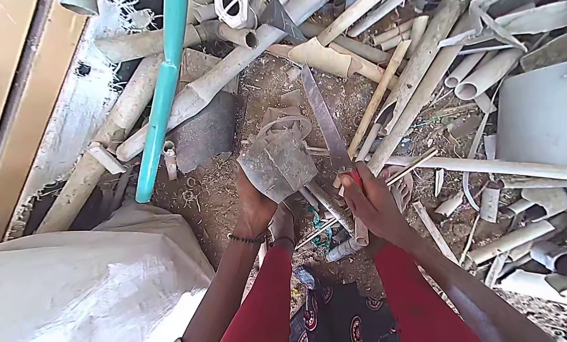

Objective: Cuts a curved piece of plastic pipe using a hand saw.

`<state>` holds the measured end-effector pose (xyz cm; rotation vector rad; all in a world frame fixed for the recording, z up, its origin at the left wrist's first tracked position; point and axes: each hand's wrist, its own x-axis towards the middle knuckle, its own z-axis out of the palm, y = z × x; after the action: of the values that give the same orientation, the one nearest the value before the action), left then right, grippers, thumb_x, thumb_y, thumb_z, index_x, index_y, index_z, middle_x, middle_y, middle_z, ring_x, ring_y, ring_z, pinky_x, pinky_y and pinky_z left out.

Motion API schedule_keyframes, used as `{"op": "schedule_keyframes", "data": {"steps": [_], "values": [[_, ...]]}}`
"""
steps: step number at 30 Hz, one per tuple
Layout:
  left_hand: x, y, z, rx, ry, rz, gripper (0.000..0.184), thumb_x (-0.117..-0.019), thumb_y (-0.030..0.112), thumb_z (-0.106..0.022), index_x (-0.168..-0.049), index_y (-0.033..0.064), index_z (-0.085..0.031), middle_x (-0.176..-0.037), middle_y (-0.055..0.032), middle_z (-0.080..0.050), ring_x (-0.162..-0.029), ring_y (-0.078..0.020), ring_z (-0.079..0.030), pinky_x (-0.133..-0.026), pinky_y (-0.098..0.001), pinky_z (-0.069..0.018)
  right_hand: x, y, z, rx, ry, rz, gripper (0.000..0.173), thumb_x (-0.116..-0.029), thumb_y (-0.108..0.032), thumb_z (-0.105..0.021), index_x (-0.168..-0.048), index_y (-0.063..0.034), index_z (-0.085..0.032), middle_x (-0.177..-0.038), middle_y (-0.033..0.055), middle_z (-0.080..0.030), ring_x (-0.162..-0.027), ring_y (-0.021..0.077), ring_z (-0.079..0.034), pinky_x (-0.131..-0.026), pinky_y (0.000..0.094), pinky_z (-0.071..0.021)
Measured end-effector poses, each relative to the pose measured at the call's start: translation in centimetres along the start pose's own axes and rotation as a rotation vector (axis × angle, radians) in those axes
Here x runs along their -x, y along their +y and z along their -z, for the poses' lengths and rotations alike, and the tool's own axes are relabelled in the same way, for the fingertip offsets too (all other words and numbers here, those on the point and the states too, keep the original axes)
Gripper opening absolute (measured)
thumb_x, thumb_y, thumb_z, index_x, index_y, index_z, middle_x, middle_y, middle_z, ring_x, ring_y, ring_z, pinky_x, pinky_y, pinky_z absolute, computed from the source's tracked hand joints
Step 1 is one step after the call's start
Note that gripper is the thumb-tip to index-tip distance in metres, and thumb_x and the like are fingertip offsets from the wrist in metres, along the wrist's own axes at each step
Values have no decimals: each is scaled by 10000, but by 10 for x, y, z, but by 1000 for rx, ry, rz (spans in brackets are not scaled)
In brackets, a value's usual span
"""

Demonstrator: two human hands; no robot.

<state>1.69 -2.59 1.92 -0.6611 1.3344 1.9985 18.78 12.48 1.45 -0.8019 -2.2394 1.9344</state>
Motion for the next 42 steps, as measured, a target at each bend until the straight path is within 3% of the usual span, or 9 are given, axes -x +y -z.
{"op": "schedule_keyframes", "data": {"steps": [5,10,15,19,25,29,34,39,42], "values": [[4,-4,0,-110,-24,28,468,-1107,468,-249,-1154,176,-612,-969,-36,-707,-917,-159,-705,-781,-389,-609,-16,-18,8,179,-37,48,256,-999,-267,-414,-1069,-87,-584,-647,-63,-442,-539,35,-462,-512,240,-408],[6,-14,-6,-146,-51,75,389,-1115,399,-310,-1169,171,-621,-970,-26,-716,-912,-138,-712,-779,-359,-617,-45,-30,5,599,-1,160,414,-1082,-410,-366,-902,-92,-560,-544,-6,-412,-464,186,-484,-433,365,-372],[-10,-14,-4,-169,124,-15,349,-1108,390,-366,-1195,134,-587,-1014,-47,-680,-955,-165,-679,-816,-385,-584,-29,-33,-22,813,-20,258,447,-1072,-430,-418,-872,-67,-587,-536,40,-484,-462,253,-574,-410,396,-438],[-5,-13,-10,-232,67,-33,421,-1104,445,-364,-1238,118,-593,-1048,-46,-700,-969,-151,-695,-833,-378,-599,-47,-39,-4,799,27,117,456,-1094,-419,-406,-970,-24,-597,-577,107,-526,-521,327,-608,-444,463,-462],[-9,-20,-17,-175,95,-7,383,-1108,419,-354,-1217,133,-584,-1016,-53,-690,-946,-167,-692,-810,-395,-595,-34,-27,-13,869,66,306,473,-1060,-460,-448,-882,-53,-611,-531,59,-501,-439,271,-568,-387,409,-423],[1,-24,-14,-203,105,69,420,-1100,441,-370,-1248,118,-594,-1040,-67,-706,-948,-181,-705,-806,-405,-606,-47,-29,5,825,27,85,467,-1098,-441,-412,-996,-19,-584,-606,127,-538,-540,350,-611,-453,484,-456],[-8,-23,-6,-115,143,34,366,-1102,406,-375,-1231,130,-578,-1038,-65,-686,-959,-188,-689,-806,-411,-594,-16,-18,-21,831,34,391,490,-1045,-488,-473,-849,-62,-614,-523,50,-494,-428,253,-562,-377,397,-423],[2,-14,-19,-156,24,41,377,-1099,435,-379,-1272,168,-582,-1093,-22,-695,-1011,-148,-689,-849,-377,-597,-41,-26,19,504,168,175,458,-1091,-422,-409,-912,-39,-585,-504,13,-399,-385,167,-416,-368,354,-347],[5,-12,-23,-135,-34,63,359,-1108,406,-362,-1236,167,-598,-1046,-19,-707,-968,-139,-703,-820,-360,-610,-48,-33,33,659,160,159,461,-1096,-445,-397,-904,-60,-562,-514,20,-373,-393,195,-403,-373,362,-307]]}}
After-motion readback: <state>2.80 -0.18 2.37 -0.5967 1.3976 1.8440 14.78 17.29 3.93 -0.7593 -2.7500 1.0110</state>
